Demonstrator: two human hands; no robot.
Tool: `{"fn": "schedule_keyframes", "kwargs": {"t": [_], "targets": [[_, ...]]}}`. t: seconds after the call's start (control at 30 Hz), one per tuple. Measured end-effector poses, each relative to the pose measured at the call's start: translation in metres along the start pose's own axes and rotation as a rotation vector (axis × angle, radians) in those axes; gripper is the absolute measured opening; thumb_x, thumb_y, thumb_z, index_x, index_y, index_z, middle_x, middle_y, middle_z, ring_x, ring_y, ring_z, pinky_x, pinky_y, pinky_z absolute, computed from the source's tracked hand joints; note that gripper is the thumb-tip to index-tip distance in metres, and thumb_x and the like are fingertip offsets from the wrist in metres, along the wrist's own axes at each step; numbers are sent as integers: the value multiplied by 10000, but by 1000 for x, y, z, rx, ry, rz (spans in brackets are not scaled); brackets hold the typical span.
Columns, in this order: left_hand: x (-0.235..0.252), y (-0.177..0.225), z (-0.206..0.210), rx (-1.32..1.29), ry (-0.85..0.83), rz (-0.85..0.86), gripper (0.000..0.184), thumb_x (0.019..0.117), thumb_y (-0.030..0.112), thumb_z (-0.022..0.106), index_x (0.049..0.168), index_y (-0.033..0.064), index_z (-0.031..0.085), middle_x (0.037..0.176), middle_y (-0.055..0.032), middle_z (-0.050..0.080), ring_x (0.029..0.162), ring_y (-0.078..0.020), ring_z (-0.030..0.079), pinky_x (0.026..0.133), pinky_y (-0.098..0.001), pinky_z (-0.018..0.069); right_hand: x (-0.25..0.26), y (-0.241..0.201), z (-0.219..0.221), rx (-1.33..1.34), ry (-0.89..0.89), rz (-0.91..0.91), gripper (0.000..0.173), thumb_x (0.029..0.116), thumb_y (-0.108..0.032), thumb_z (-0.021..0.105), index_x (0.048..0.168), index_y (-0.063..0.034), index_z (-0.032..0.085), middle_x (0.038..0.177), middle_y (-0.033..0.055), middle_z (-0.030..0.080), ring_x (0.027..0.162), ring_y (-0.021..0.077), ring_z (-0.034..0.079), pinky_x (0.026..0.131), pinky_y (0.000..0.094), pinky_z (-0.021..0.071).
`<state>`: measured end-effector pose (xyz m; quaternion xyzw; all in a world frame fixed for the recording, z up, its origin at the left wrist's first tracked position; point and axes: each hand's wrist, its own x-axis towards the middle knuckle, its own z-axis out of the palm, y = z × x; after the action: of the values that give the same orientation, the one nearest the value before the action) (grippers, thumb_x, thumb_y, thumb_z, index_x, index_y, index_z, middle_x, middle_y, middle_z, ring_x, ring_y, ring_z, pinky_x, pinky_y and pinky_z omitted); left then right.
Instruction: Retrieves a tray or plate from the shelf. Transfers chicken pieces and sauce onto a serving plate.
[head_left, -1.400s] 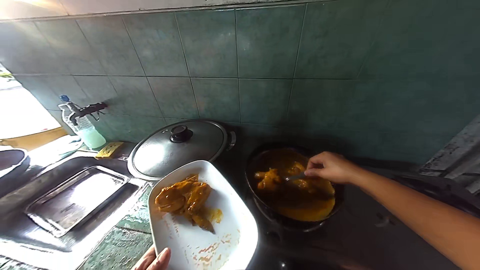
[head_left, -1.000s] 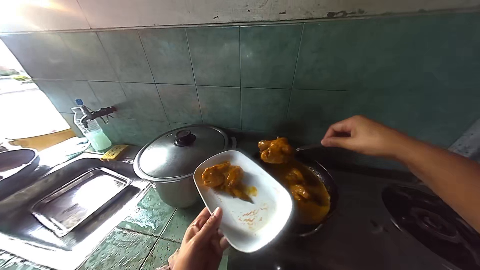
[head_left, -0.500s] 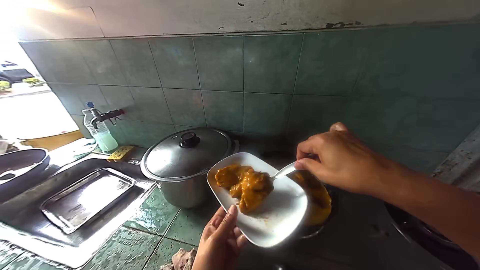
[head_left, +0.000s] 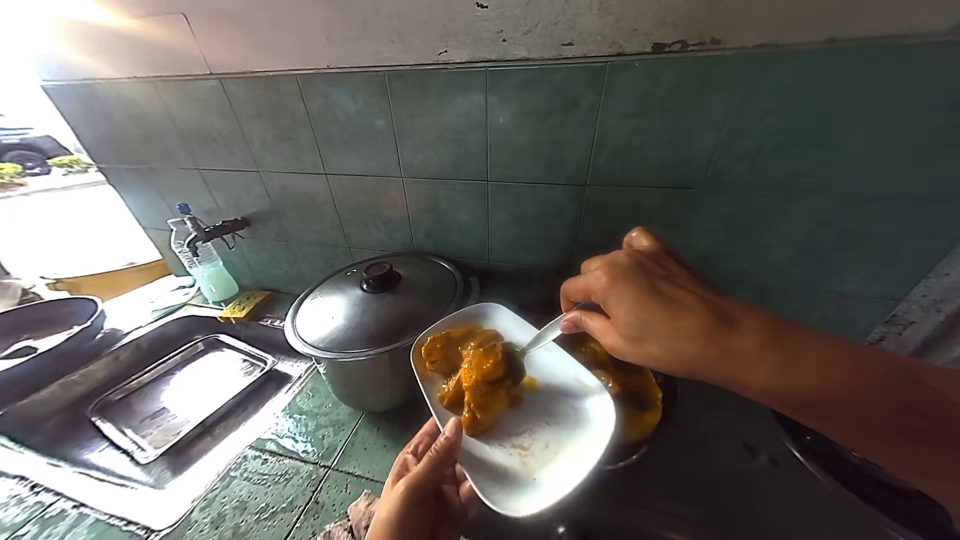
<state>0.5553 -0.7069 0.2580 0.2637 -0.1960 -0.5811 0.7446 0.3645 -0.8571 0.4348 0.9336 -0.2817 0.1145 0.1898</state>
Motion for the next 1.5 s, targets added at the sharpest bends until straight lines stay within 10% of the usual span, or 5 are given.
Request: {"fn": "schedule_keyframes", "kwargs": {"t": [0.3, 0.6, 0.8, 1.0, 1.5], "targets": [[1, 2, -7, 13, 12, 12, 245, 1102, 117, 347, 1189, 2, 545, 960, -189, 742, 810, -231, 762, 741, -376, 652, -24, 2, -23, -243, 246, -21, 288, 930, -286, 722, 690, -135, 672, 555, 12, 519, 522, 199, 528, 661, 443, 433], [1, -2, -6, 76, 1, 37, 204, 1093, 70, 348, 1196, 14, 514, 966, -164, 744, 815, -221, 761, 743, -377, 652, -35, 5, 9, 132, 231, 49, 178, 909, -373, 711, 786, -245, 729, 606, -104, 563, 568, 72, 549, 595, 346, 421], [-2, 4, -23, 123, -21, 64, 212, 1103, 110, 344, 1186, 45, 528, 980, -135, 748, 841, -200, 758, 767, -376, 648, -42, 54, 10, 312, 78, 287, 131, 946, -344, 734, 851, -256, 756, 691, -85, 669, 609, 83, 611, 561, 376, 504], [-5, 15, -44, 179, -19, 107, 207, 1102, 127, 354, 1164, 75, 545, 979, -100, 749, 863, -178, 752, 799, -377, 642, -65, 113, 60, 12, -260, 491, 122, 914, -260, 779, 856, -154, 789, 756, 76, 719, 779, 295, 685, 815, 603, 487], [0, 31, -56, 114, -47, 167, 201, 1099, 110, 372, 1172, 75, 556, 1018, -123, 750, 891, -206, 756, 791, -387, 645, -71, 116, 128, 232, -704, 603, 322, 1010, -356, 616, 908, -91, 770, 888, 116, 722, 918, 304, 664, 895, 579, 461]]}}
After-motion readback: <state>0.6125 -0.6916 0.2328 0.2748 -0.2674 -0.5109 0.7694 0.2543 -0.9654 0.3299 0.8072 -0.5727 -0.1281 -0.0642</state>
